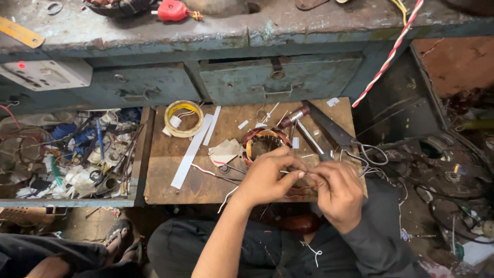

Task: The person sits on the floor and works on a circular electrical component, likely a motor stator. They use pliers to strip the insulation from red and white wires and then twist the exposed ends together by hand.

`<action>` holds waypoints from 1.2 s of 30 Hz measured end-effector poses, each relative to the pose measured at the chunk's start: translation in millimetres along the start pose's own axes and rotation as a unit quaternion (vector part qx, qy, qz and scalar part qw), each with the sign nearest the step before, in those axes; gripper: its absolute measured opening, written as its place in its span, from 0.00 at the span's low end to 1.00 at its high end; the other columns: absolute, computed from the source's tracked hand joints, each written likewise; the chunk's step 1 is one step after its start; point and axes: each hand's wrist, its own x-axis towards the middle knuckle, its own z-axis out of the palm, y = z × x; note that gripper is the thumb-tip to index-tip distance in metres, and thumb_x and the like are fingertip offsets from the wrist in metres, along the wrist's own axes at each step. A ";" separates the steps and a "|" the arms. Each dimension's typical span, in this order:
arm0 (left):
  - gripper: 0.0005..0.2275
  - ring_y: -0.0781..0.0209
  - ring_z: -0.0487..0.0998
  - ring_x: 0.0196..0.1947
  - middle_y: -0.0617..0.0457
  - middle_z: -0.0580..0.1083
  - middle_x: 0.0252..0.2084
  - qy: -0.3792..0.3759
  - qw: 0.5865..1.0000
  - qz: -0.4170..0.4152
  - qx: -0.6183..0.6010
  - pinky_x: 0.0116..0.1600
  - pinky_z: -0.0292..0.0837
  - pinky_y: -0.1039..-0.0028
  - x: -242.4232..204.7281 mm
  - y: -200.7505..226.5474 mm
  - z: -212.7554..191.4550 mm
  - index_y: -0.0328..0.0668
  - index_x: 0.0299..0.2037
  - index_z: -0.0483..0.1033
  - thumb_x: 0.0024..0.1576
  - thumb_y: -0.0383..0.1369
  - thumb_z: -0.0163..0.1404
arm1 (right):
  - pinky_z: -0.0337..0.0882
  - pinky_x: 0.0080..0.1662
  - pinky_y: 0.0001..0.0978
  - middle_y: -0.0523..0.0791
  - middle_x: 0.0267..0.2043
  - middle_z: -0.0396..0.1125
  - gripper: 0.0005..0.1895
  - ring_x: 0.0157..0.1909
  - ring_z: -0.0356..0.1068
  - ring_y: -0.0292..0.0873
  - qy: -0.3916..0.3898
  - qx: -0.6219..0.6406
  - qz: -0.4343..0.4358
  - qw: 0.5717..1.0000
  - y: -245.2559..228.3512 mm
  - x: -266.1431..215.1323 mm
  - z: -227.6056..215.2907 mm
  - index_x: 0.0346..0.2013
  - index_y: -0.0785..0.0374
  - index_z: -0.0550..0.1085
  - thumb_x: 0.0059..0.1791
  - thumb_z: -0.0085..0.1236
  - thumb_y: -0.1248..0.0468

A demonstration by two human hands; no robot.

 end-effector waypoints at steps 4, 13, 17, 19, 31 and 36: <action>0.09 0.44 0.78 0.45 0.46 0.75 0.42 0.004 1.000 0.018 0.009 0.50 0.74 0.63 1.8 0.0 -1.7 0.39 0.41 0.79 0.52 0.30 0.58 | 0.71 0.50 0.37 0.50 0.44 0.71 0.05 0.47 0.72 0.51 -0.027 0.045 0.081 0.995 11.8 -6.1 1.2 0.43 0.65 0.72 0.53 0.57 0.70; 0.09 0.44 0.79 0.43 0.46 0.75 0.41 0.002 0.999 0.019 0.036 0.47 0.74 0.62 2.8 -2.9 0.4 0.40 0.42 0.80 0.52 0.29 0.57 | 0.72 0.50 0.41 0.51 0.46 0.70 0.14 0.48 0.72 0.53 0.027 0.013 -0.067 0.997 -14.8 8.2 1.0 0.47 0.67 0.75 0.47 0.64 0.69; 0.09 0.46 0.79 0.42 0.48 0.75 0.39 0.019 1.000 0.017 0.015 0.45 0.74 0.64 2.2 -1.1 1.9 0.40 0.42 0.80 0.52 0.31 0.59 | 0.72 0.49 0.39 0.49 0.42 0.72 0.06 0.45 0.73 0.51 0.032 0.025 -0.007 0.999 -12.3 9.4 6.3 0.41 0.66 0.76 0.50 0.63 0.70; 0.09 0.48 0.79 0.41 0.49 0.75 0.38 0.029 0.999 0.019 0.004 0.45 0.74 0.65 2.8 -0.2 2.7 0.41 0.42 0.80 0.53 0.31 0.60 | 0.73 0.47 0.37 0.49 0.42 0.72 0.05 0.44 0.74 0.51 0.025 0.041 0.040 0.998 -8.8 5.2 8.8 0.40 0.67 0.75 0.50 0.62 0.70; 0.08 0.53 0.78 0.37 0.49 0.73 0.36 0.043 0.999 0.009 -0.030 0.42 0.73 0.68 1.9 0.6 -0.8 0.40 0.41 0.81 0.52 0.28 0.60 | 0.69 0.40 0.37 0.51 0.38 0.69 0.04 0.37 0.71 0.50 -0.012 0.078 0.093 0.993 -1.8 0.8 15.7 0.38 0.70 0.71 0.54 0.53 0.69; 0.07 0.53 0.78 0.40 0.50 0.74 0.38 0.079 0.996 0.037 -0.030 0.44 0.74 0.69 0.2 -4.2 5.2 0.39 0.40 0.80 0.52 0.27 0.59 | 0.68 0.39 0.36 0.50 0.35 0.67 0.07 0.35 0.69 0.48 -0.039 0.131 0.106 0.985 -1.7 2.6 19.8 0.38 0.69 0.69 0.58 0.45 0.67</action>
